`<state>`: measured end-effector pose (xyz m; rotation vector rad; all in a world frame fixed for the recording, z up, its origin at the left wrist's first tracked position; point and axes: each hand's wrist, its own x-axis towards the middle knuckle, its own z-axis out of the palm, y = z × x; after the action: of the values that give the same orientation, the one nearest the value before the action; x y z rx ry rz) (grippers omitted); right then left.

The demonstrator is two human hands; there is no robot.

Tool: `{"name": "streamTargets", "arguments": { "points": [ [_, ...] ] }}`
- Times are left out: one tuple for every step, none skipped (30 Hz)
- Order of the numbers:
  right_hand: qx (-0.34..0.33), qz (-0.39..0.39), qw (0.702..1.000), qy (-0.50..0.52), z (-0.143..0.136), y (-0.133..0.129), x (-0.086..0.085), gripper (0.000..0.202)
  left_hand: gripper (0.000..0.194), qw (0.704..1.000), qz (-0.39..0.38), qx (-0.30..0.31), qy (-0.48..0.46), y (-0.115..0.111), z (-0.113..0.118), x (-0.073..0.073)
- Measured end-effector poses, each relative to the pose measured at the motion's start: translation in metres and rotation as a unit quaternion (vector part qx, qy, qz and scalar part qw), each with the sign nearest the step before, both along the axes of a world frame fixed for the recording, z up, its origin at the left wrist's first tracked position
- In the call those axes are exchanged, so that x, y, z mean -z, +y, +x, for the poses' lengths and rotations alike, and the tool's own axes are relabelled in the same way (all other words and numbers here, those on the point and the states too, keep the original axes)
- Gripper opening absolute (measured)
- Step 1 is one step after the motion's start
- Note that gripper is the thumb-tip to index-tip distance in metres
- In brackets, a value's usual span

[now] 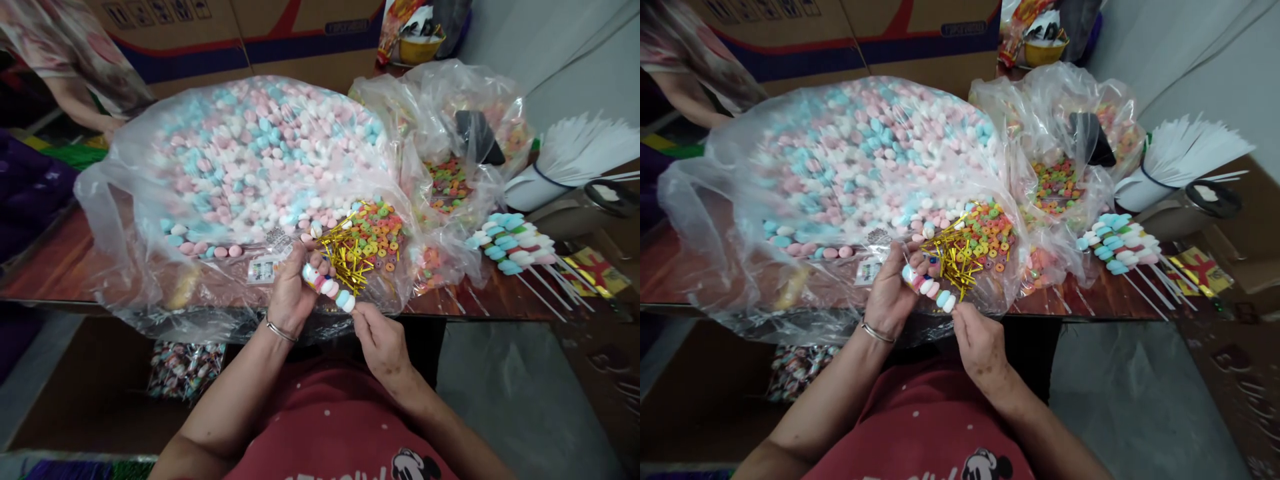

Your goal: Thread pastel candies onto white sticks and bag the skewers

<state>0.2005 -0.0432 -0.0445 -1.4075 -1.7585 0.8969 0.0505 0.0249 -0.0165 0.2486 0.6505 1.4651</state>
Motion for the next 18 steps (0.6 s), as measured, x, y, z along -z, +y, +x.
{"name": "streamTargets", "arguments": {
  "points": [
    [0.002,0.043,0.998,-0.042,0.0,0.0,0.001,0.024,0.029,1.0,-0.003,-0.011,0.004,-0.001,0.003,0.001],
    [-0.001,0.073,0.995,-0.074,-0.001,0.0,0.003,0.026,0.028,1.0,-0.002,-0.021,0.009,-0.003,0.005,0.002],
    [-0.005,0.093,0.991,-0.101,-0.002,0.0,0.004,0.027,0.028,1.0,0.001,-0.029,0.012,-0.005,0.008,0.003],
    [-0.008,0.106,0.987,-0.124,-0.003,-0.001,0.006,0.029,0.029,0.999,0.004,-0.035,0.013,-0.006,0.01,0.004],
    [-0.008,0.115,0.983,-0.144,-0.004,-0.001,0.007,0.031,0.029,0.999,0.006,-0.04,0.015,-0.007,0.011,0.004],
    [-0.006,0.12,0.98,-0.161,-0.005,-0.001,0.007,0.032,0.03,0.999,0.004,-0.045,0.017,-0.007,0.012,0.004],
    [-0.003,0.122,0.978,-0.172,-0.006,-0.001,0.007,0.033,0.03,0.999,0.0,-0.05,0.018,-0.006,0.012,0.004],
    [-0.004,0.118,0.978,-0.174,-0.006,-0.001,0.007,0.032,0.03,0.998,-0.009,-0.053,0.017,-0.005,0.011,0.004],
    [-0.009,0.106,0.98,-0.167,-0.006,-0.001,0.006,0.032,0.03,0.998,-0.02,-0.055,0.012,-0.004,0.009,0.003],
    [-0.015,0.089,0.984,-0.152,-0.006,-0.001,0.005,0.031,0.031,0.998,-0.034,-0.055,0.006,-0.002,0.007,0.002],
    [-0.022,0.066,0.989,-0.131,-0.005,-0.001,0.003,0.03,0.032,0.998,-0.046,-0.053,0.001,-0.001,0.004,0.001],
    [-0.026,0.039,0.993,-0.107,-0.004,-0.001,0.002,0.029,0.033,0.997,-0.054,-0.049,-0.002,0.001,0.002,0.0],
    [-0.029,0.01,0.996,-0.083,-0.004,-0.001,0.001,0.029,0.033,0.997,-0.056,-0.043,-0.002,0.001,0.001,0.0],
    [-0.031,-0.02,0.998,-0.059,-0.003,0.0,0.0,0.029,0.033,0.998,-0.056,-0.037,0.001,0.001,0.0,0.0],
    [-0.033,-0.051,0.998,-0.032,-0.003,0.001,0.0,0.03,0.034,0.998,-0.053,-0.033,0.007,0.001,0.0,0.0],
    [-0.039,-0.085,0.996,0.0,-0.004,0.001,0.0,0.031,0.035,0.998,-0.049,-0.036,0.015,0.0,0.0,0.0],
    [-0.047,-0.127,0.99,0.04,-0.005,0.002,-0.001,0.031,0.036,0.998,-0.044,-0.043,0.025,-0.001,0.001,0.001],
    [-0.054,-0.173,0.979,0.088,-0.006,0.002,-0.001,0.03,0.038,0.997,-0.038,-0.051,0.036,-0.002,0.003,0.001]
  ]
}}
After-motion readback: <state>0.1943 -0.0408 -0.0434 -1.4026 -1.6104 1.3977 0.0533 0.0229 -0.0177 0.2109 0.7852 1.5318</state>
